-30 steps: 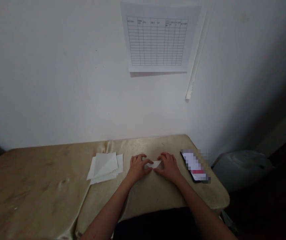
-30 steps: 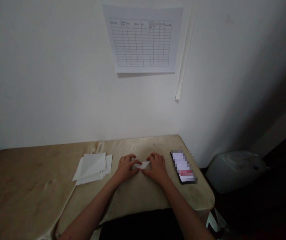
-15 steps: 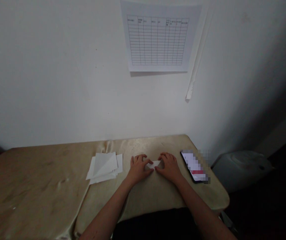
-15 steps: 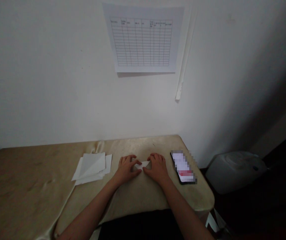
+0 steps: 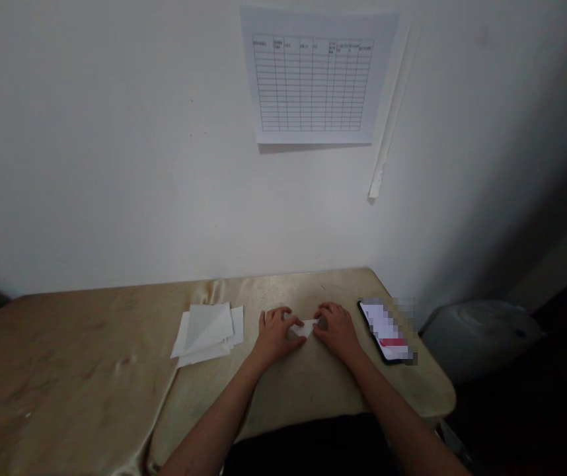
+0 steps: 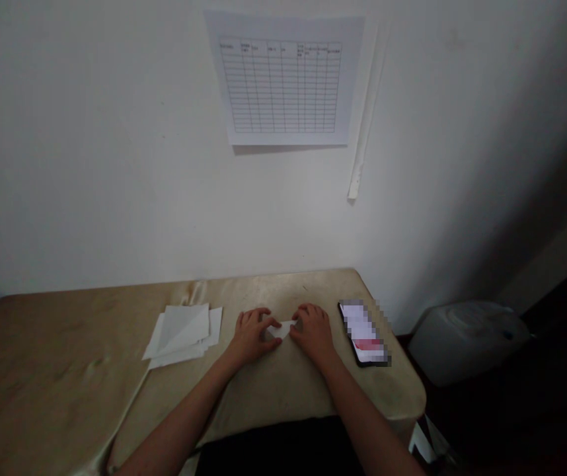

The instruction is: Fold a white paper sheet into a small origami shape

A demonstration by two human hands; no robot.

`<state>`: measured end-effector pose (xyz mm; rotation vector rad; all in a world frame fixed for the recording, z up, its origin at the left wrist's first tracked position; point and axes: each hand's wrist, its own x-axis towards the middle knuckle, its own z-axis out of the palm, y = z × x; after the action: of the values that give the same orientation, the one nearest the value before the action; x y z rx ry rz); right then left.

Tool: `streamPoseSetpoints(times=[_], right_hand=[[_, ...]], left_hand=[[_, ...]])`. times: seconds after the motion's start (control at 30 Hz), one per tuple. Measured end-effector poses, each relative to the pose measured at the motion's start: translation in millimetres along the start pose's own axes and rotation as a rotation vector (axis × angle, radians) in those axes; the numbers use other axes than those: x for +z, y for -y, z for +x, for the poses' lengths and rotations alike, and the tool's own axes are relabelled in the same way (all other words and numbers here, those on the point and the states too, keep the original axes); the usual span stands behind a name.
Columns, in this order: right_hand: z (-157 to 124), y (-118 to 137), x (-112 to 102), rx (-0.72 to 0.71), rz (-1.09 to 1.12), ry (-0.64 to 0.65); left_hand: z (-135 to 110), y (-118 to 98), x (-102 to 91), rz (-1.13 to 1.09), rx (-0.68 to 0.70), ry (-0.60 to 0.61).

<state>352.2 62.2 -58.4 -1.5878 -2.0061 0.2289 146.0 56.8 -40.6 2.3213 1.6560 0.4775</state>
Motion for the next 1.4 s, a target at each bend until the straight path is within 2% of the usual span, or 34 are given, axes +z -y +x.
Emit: streamPoseSetpoints(times=[0.47, 0.9, 1.27, 1.4], right_hand=[[13, -11, -3, 0.058, 0.089, 0.023], [11, -20, 2, 0.001, 0.044, 0.022], [4, -10, -4, 0.028, 0.028, 0.017], [0, -3, -6, 0.056, 0.012, 0.051]], left_hand=[[-1, -1, -0.2, -0.007, 0.004, -0.012], [-1, 0, 0.6, -0.015, 0.017, -0.014], [1, 5, -4.1, -0.007, 0.027, 0.027], [2, 6, -3.4, -0.009, 0.019, 0.020]])
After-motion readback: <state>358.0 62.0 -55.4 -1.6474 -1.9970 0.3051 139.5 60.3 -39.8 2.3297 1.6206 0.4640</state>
